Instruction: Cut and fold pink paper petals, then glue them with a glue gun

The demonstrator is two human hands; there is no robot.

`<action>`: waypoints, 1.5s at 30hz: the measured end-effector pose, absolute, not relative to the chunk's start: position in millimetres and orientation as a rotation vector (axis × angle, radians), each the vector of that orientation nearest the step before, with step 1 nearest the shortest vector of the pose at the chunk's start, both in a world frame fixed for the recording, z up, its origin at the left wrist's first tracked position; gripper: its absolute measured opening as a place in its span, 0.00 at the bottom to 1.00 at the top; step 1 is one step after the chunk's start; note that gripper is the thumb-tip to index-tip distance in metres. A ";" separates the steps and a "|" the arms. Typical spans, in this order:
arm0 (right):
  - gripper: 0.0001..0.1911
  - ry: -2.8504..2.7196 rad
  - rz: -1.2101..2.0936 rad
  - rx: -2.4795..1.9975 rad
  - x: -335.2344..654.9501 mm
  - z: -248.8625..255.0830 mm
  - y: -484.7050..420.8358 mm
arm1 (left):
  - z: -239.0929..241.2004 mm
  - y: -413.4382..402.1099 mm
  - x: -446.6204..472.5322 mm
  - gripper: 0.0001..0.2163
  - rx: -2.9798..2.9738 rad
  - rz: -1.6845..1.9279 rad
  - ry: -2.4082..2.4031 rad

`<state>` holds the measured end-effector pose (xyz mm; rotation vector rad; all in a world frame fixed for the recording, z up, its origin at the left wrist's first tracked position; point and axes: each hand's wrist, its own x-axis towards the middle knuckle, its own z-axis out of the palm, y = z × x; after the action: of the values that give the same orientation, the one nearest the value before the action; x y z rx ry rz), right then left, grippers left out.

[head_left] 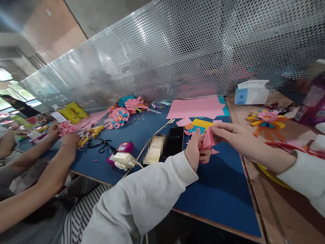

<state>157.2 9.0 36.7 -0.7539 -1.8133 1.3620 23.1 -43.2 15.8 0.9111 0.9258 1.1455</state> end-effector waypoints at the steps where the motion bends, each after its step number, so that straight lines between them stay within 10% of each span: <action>1: 0.20 -1.783 1.385 -0.746 156.9 38.2 7.8 | 16.0 -42.9 22.6 0.27 0.905 1.145 0.925; 23: 0.06 -2.203 0.772 -0.880 166.7 54.6 8.5 | 9.1 -55.9 29.7 0.21 1.509 1.164 1.141; 45: 0.20 -2.134 1.168 -0.636 171.4 58.4 5.7 | 14.7 -59.8 33.6 0.19 1.246 1.268 0.962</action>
<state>171.4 5.7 58.4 -0.6359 -2.1343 1.1683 33.6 -59.8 14.7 1.2461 0.9621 1.2680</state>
